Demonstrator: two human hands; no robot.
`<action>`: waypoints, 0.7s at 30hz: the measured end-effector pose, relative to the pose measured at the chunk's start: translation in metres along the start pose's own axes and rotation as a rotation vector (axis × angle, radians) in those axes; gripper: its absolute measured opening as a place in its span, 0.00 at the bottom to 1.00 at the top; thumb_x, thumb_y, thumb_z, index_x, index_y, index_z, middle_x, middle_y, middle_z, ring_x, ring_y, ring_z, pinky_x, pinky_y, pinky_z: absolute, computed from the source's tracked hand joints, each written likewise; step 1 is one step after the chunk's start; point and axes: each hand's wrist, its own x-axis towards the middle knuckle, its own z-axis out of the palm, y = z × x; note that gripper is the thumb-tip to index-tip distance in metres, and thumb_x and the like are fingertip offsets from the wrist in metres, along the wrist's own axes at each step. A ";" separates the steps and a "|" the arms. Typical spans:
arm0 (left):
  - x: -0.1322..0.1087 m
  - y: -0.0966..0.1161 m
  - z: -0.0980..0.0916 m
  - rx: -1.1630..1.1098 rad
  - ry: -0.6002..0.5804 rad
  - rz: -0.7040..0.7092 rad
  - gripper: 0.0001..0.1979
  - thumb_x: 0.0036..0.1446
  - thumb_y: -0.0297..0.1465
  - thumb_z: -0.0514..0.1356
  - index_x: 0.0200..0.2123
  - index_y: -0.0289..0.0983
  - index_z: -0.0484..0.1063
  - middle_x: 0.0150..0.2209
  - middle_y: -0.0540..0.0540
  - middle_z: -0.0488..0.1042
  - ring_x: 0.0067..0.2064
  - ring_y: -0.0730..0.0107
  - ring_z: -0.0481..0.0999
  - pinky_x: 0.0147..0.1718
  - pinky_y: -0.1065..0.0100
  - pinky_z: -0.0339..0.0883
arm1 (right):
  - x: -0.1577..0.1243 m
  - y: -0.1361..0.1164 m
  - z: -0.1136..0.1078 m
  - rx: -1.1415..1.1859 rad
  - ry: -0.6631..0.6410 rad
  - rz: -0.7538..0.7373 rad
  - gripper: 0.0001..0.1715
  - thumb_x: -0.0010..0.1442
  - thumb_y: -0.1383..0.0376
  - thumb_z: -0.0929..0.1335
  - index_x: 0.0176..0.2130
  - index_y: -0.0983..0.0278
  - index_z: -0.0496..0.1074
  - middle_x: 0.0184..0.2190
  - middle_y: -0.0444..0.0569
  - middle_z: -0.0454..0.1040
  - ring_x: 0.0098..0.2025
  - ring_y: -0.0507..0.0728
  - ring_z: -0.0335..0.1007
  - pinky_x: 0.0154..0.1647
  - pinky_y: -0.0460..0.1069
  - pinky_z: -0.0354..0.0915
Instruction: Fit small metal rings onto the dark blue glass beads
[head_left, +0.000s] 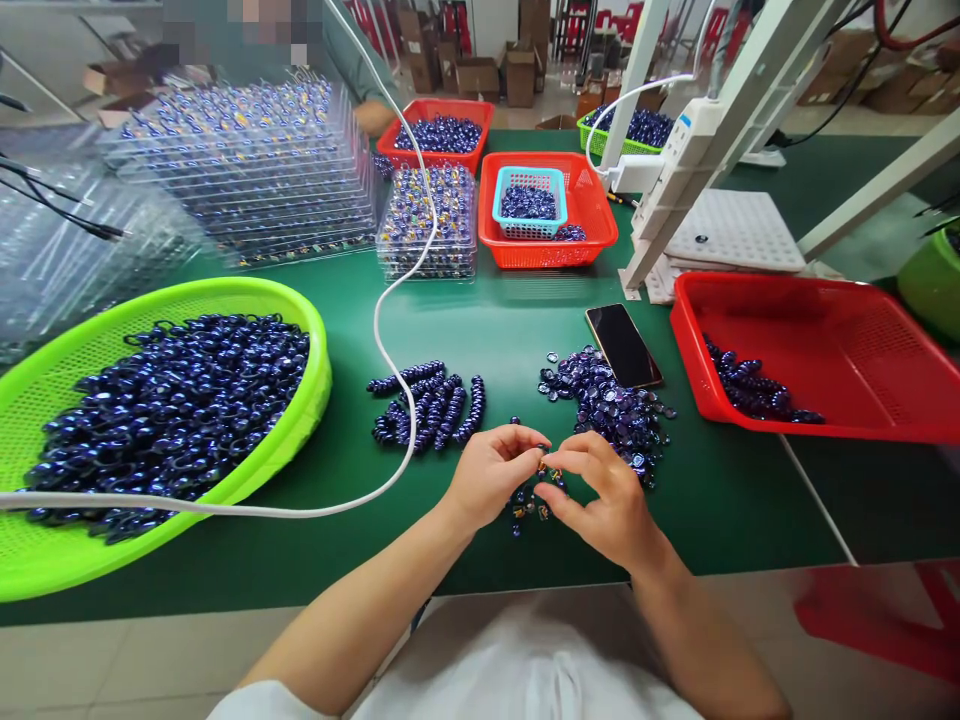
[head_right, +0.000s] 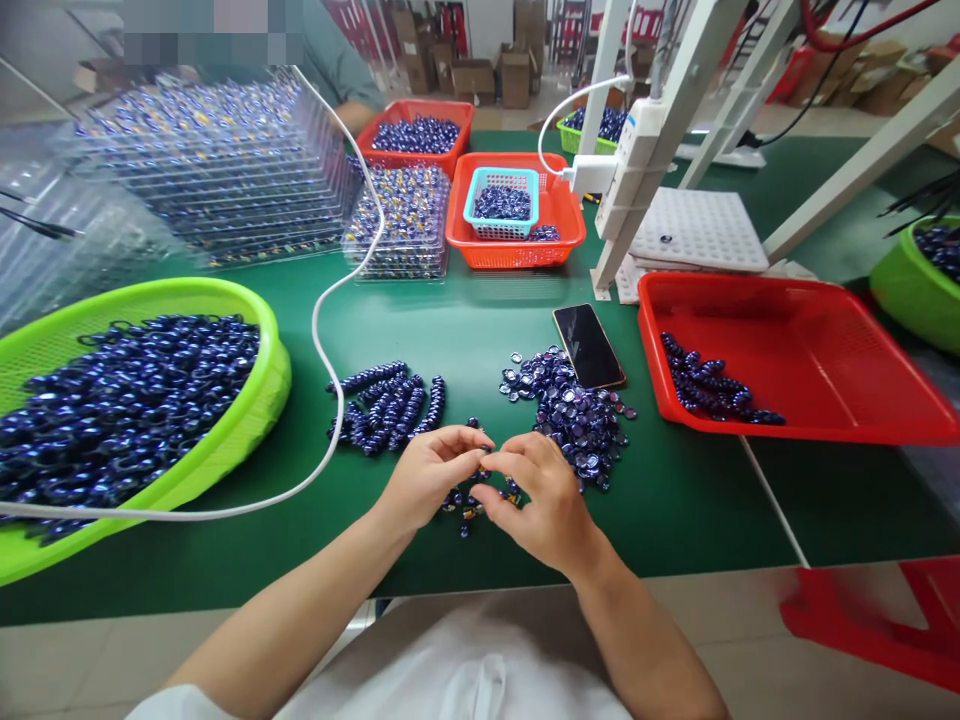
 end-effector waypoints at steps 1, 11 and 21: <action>0.000 0.000 0.000 0.001 0.001 -0.003 0.05 0.42 0.26 0.66 0.28 0.33 0.78 0.26 0.49 0.77 0.28 0.74 0.73 0.28 0.73 0.65 | 0.000 0.001 0.003 -0.061 0.016 -0.024 0.15 0.58 0.68 0.72 0.45 0.58 0.70 0.37 0.49 0.71 0.40 0.58 0.70 0.41 0.55 0.69; 0.004 -0.003 0.001 -0.021 0.011 0.005 0.07 0.44 0.28 0.67 0.30 0.33 0.78 0.24 0.51 0.75 0.23 0.78 0.67 0.25 0.74 0.61 | -0.002 0.009 0.006 -0.198 0.048 -0.054 0.18 0.60 0.76 0.66 0.46 0.58 0.68 0.36 0.48 0.73 0.38 0.57 0.70 0.40 0.54 0.68; 0.003 0.000 -0.003 -0.001 -0.093 -0.045 0.11 0.47 0.31 0.67 0.35 0.33 0.79 0.26 0.49 0.76 0.24 0.77 0.67 0.25 0.73 0.61 | -0.004 0.012 0.004 -0.294 0.006 -0.107 0.13 0.60 0.73 0.68 0.43 0.58 0.70 0.35 0.48 0.72 0.37 0.57 0.69 0.39 0.54 0.66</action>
